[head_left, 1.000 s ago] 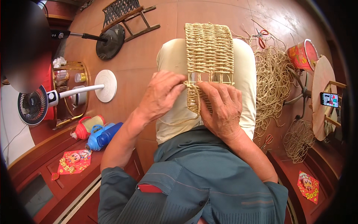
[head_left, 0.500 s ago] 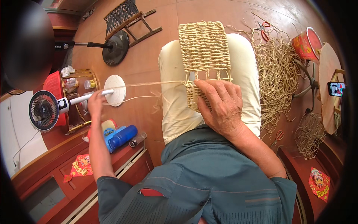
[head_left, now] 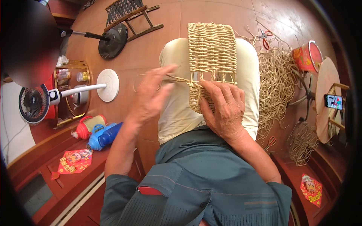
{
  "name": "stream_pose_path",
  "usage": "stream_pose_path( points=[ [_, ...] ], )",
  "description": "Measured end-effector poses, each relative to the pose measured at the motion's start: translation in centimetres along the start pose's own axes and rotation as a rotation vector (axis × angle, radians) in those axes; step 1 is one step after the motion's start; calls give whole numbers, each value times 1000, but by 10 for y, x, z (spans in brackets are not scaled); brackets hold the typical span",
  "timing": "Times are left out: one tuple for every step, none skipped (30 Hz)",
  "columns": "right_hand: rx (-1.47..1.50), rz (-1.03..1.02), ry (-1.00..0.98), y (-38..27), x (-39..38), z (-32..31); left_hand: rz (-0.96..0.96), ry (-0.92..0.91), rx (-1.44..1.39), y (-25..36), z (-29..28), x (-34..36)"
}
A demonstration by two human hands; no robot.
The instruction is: The person is weaving a basket or mat using long strands of plant fiber.
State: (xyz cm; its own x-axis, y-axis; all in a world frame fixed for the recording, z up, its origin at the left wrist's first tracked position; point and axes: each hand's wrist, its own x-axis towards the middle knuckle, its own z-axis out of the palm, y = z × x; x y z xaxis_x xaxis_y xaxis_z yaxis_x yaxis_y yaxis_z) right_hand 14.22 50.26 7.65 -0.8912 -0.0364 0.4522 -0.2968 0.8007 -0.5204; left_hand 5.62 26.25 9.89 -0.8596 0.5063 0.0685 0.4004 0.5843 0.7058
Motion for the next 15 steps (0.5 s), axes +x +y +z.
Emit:
stream_pose_path(
  points=[
    [-10, 8, -12, -1, 0, 0, -28, -6, -55, 9, 18, 5],
    [-22, 22, -20, 0, -1, -1, -51, -17, -111, 12, 29, 9],
    [-25, 13, -24, -1, -1, -1, -52, -8, -115, 8, 27, 11],
    [-23, 12, -26, -1, -1, -1, -76, -55, -82, 1, 22, 13],
    [-20, 13, -27, -1, -1, -2, -99, -103, -48, -6, 17, 14],
    [-17, 10, -27, -2, -1, -2, -205, -40, -115, -21, 17, 8],
    [-17, 10, -25, -2, -1, -2, -208, 28, -112, -42, 16, 3],
    [-14, 9, -21, -3, -1, -2, -211, 98, -105, -65, 11, 0],
    [-11, 9, -19, -2, -1, -2, -292, 119, 53, -84, -2, -1],
    [-3, 11, -17, -2, -1, -1, -378, 142, 214, -103, -19, -4],
    [4, 9, -18, -3, -1, -1, -452, 88, 505, -130, -36, -11],
    [9, 3, -20, -3, -1, -1, -521, 30, 794, -148, -47, -17],
    [4, 9, -25, -2, -1, -2, -522, 31, 793, -148, -51, -19],
    [0, 14, -31, -2, -1, -2, -416, 128, 825, -148, -53, -24],
    [-2, 13, -31, 0, 2, -2, -304, 225, 853, -145, -54, -27]
  ],
)
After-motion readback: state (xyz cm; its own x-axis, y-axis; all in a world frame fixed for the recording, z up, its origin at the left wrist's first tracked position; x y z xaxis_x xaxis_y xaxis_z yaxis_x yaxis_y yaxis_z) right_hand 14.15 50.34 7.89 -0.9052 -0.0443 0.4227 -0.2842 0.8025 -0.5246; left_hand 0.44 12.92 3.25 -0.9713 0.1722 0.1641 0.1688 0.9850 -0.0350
